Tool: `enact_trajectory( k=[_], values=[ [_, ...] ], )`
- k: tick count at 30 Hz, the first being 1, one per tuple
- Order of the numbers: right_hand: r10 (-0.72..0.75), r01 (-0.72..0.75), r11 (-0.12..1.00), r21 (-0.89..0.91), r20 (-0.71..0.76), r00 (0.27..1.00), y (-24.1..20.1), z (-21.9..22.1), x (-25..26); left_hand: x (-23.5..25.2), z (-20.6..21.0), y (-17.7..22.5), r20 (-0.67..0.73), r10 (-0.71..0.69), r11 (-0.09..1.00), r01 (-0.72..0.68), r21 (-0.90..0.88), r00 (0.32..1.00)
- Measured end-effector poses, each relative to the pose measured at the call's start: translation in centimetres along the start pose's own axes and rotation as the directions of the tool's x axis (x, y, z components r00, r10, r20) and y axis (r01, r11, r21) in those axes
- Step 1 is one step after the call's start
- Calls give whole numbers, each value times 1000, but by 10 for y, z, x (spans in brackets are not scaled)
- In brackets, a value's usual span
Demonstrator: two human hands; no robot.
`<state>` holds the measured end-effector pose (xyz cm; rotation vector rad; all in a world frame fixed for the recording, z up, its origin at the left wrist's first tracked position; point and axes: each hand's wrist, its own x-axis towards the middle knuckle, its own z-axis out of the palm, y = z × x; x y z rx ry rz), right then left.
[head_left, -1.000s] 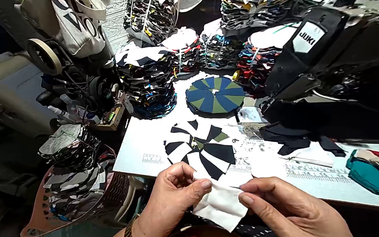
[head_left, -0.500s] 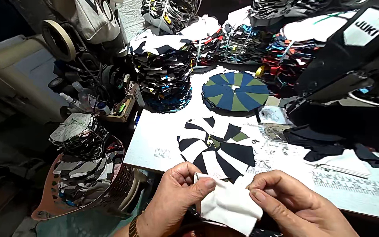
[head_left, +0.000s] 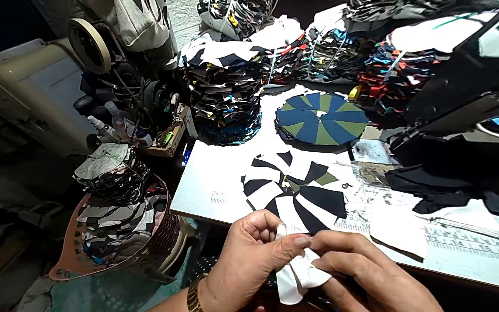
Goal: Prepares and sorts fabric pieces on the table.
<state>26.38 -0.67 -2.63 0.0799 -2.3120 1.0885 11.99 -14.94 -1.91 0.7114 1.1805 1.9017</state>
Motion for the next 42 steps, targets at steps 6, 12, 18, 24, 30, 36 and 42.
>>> enact_trajectory(
  k=[6, 12, 18, 24, 30, 36, 42],
  values=[
    [151, -126, 926, 357, -45, 987, -1, -9, 0, -1, -5, 9, 28, -159, 979, 162, -121, 987],
    [477, -331, 727, 601, -97, 873, -17, -18, 5, -6, -19, 8, 425, -371, 855, 483, -191, 826],
    [395, -341, 821, 458, -24, 918, -12, -26, 1, -17, -34, -6, 577, -320, 914, 406, -22, 751],
    [306, -299, 913, 278, 18, 952, 2, -31, -5, -28, -33, 1, 360, -273, 959, 282, 28, 892],
    [266, -243, 957, 156, -148, 953, 16, -39, 15, -12, -28, 16, 110, 110, 940, -139, 311, 988],
    [179, -180, 983, 37, -408, 895, 23, -38, 55, 42, -24, 38, -25, 348, 766, -268, 585, 937],
    [143, -239, 955, -174, -436, 889, 56, -12, 57, 87, -23, 18, -72, 319, 645, -161, 747, 945]
  ],
)
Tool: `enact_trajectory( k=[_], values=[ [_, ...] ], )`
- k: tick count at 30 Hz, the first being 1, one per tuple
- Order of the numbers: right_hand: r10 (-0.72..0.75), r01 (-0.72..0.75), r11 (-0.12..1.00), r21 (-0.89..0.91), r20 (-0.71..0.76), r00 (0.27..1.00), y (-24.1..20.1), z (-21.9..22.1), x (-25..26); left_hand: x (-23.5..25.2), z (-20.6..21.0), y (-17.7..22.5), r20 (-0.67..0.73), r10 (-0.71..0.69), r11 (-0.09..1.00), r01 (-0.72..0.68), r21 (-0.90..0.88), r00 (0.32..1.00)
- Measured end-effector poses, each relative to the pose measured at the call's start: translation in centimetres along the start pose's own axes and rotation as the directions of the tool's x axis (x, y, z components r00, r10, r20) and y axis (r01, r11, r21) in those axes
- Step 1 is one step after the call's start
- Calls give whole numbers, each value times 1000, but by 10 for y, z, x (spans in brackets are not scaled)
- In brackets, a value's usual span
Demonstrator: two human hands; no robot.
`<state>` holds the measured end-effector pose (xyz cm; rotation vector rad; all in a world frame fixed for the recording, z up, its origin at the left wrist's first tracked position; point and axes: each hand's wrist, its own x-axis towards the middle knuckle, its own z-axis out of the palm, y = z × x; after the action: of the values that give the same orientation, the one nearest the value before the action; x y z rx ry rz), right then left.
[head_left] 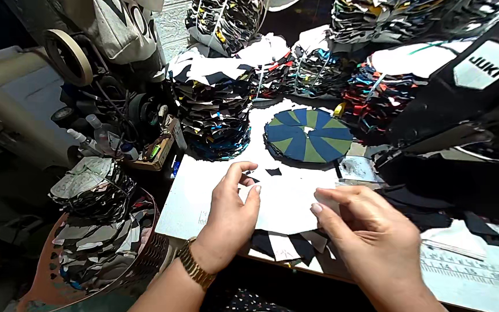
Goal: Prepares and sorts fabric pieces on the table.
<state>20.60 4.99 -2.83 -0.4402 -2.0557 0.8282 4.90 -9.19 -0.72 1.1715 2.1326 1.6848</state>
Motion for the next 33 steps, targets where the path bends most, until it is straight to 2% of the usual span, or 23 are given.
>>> enact_trajectory(
  k=[2, 4, 9, 14, 21, 28, 30, 33],
  values=[
    [-40, 44, 987, -157, 30, 999, 8, 5, -4, 4, 8, -6, -2, 27, 988, -27, 149, 1000],
    [-59, 67, 972, -226, 41, 997, 10, 6, -5, 6, 10, -8, 37, 24, 969, -32, 246, 999],
    [-30, 46, 962, -270, 64, 998, 15, 4, -4, 9, 11, -16, 92, 83, 921, -112, 372, 992],
    [-36, 72, 937, -343, 110, 993, 19, 9, -9, 5, 19, -22, 89, 221, 801, -233, 552, 971],
    [-12, 72, 917, -393, 154, 988, 15, 5, -8, 2, 23, -22, 93, 263, 730, -262, 632, 960],
    [46, 110, 784, -611, 233, 971, 9, -13, -2, 8, 6, -16, -24, 298, 640, -182, 746, 954],
    [-18, 140, 796, -589, 208, 978, 3, -16, 1, 6, 4, -13, -16, 347, 647, -227, 728, 938],
    [-115, 207, 854, -477, 215, 970, -2, -4, 0, -3, 11, -5, 98, 402, 662, -362, 657, 911]
  ],
)
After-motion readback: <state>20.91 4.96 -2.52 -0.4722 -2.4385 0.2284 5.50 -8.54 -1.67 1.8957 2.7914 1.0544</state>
